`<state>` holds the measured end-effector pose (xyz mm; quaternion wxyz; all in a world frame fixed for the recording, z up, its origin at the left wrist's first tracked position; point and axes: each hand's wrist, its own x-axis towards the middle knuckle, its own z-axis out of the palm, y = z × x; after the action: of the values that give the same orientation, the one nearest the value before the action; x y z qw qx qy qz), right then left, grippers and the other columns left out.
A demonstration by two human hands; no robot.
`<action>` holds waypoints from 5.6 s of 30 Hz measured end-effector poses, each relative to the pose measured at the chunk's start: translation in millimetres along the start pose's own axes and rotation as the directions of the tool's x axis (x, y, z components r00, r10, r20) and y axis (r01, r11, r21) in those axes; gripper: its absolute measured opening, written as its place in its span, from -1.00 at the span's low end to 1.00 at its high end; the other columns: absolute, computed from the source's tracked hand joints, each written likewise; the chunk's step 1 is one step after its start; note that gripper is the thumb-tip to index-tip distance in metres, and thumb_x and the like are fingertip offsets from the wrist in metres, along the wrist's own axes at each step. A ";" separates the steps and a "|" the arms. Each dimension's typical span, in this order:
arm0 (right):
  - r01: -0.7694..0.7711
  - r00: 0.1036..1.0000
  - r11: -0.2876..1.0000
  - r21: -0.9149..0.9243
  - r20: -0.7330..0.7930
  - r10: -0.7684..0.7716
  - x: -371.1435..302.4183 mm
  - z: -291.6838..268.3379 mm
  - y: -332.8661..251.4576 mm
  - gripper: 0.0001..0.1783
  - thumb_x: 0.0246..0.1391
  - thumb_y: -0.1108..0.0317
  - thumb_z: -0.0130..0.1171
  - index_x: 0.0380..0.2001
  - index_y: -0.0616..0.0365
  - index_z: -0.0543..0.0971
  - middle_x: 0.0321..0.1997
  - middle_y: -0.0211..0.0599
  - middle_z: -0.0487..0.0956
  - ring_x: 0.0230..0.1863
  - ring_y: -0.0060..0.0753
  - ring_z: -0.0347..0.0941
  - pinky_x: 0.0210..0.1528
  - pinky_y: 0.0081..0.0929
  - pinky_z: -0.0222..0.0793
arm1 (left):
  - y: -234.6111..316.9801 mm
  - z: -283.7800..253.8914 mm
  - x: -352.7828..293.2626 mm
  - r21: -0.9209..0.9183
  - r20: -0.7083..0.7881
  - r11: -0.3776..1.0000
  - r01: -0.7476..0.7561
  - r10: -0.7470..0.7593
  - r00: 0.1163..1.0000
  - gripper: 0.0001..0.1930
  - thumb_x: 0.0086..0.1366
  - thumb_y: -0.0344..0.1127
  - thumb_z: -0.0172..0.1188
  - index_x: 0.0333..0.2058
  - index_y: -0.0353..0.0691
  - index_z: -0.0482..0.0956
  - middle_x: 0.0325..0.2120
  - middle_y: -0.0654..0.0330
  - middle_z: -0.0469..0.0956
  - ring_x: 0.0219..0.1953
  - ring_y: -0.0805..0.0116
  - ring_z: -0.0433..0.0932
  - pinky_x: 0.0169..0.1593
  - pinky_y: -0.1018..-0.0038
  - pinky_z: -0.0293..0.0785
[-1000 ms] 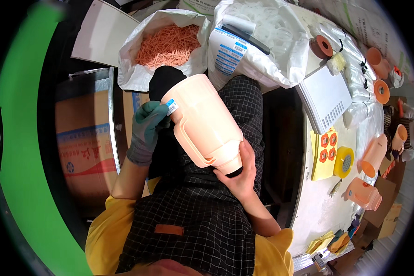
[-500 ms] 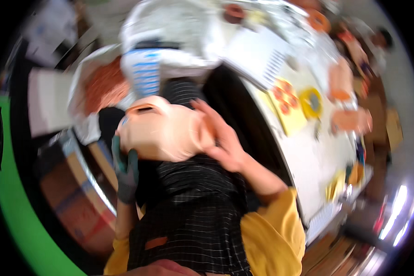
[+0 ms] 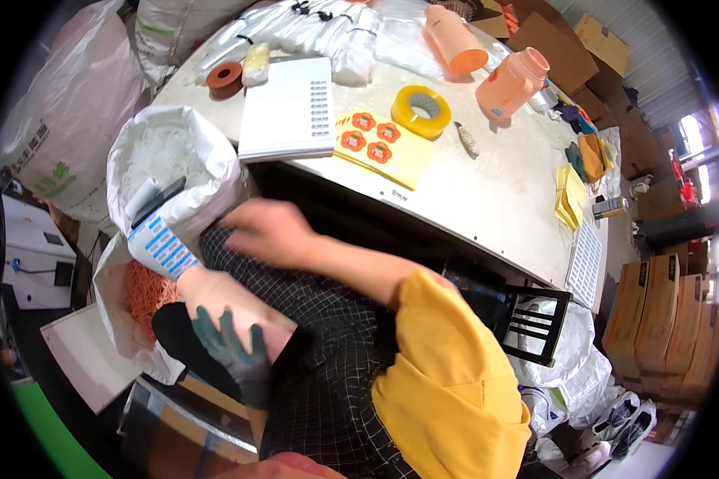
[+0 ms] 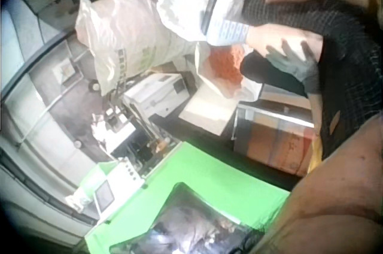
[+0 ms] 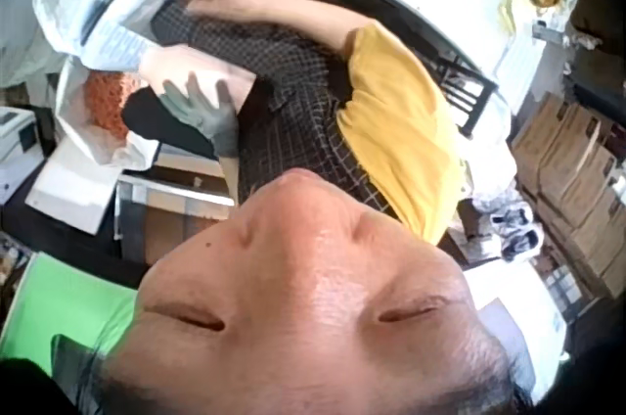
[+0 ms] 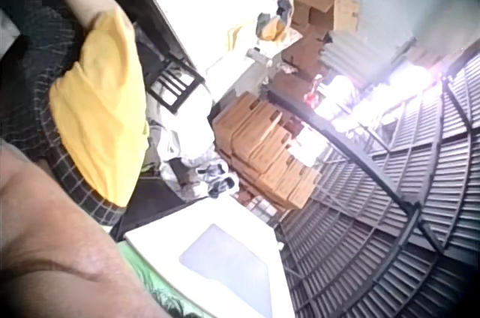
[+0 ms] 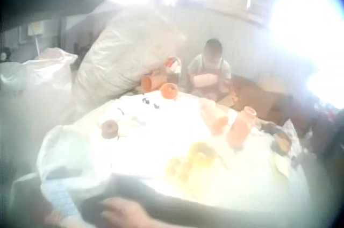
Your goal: The person labels thermos flask bodies, inserts a component into the opening, and applies adhesive strips by hand.
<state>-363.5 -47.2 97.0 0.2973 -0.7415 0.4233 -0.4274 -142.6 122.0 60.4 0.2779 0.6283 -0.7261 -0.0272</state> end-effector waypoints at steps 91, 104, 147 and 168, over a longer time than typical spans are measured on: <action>0.482 0.838 0.848 -0.221 0.399 -0.373 -29.3 71.5 -43.2 -0.59 0.01 0.45 0.51 0.00 -0.01 0.79 -0.21 -0.32 0.68 -0.38 -0.36 0.59 -0.38 -0.47 0.54 | 5.7 -0.7 -13.0 -0.299 -0.276 0.918 0.262 -0.346 0.897 -0.58 0.20 -0.43 0.35 0.05 -0.20 0.52 0.06 0.05 0.50 0.06 0.03 0.47 0.16 0.10 0.38; 0.602 0.778 0.729 -0.325 0.442 -0.446 -19.8 74.7 -43.1 -0.56 -0.02 0.33 0.56 0.01 -0.14 0.81 -0.28 -0.44 0.65 -0.49 -0.52 0.46 -0.53 -0.59 0.39 | 1.8 -2.1 -19.9 -0.490 -0.201 0.840 0.234 -0.370 0.907 -0.44 0.16 -0.40 0.46 0.13 -0.21 0.48 0.08 0.00 0.46 0.07 0.01 0.45 0.14 0.09 0.41; 0.056 0.962 0.936 0.348 0.231 -0.144 -74.0 36.5 -66.7 -0.59 0.19 0.38 0.37 0.10 0.14 0.59 -0.01 -0.13 0.69 -0.02 -0.03 0.69 0.00 -0.23 0.65 | -132.3 -27.2 91.8 -0.778 0.365 0.432 0.457 -0.281 0.888 -0.66 0.46 -0.31 0.29 0.09 -0.40 0.62 -0.06 0.16 0.67 -0.07 0.41 0.57 0.09 0.41 0.51; -0.390 0.893 0.608 -0.691 -0.446 0.065 -85.4 -216.2 134.6 -0.87 0.09 0.28 0.40 -0.27 -0.03 0.74 -0.25 -0.37 0.57 -0.11 -0.24 0.56 -0.18 -0.27 0.55 | 198.0 217.9 221.3 -0.228 0.306 0.727 -0.647 0.685 0.662 -0.07 0.23 0.34 0.29 0.44 -0.08 0.35 0.51 0.02 0.19 0.56 -0.15 0.05 0.59 -0.14 -0.14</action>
<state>-628.9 -51.6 55.3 -0.0789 -0.6382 0.7051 -0.2989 -428.0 -109.3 35.2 0.1577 0.2873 -0.9416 -0.0774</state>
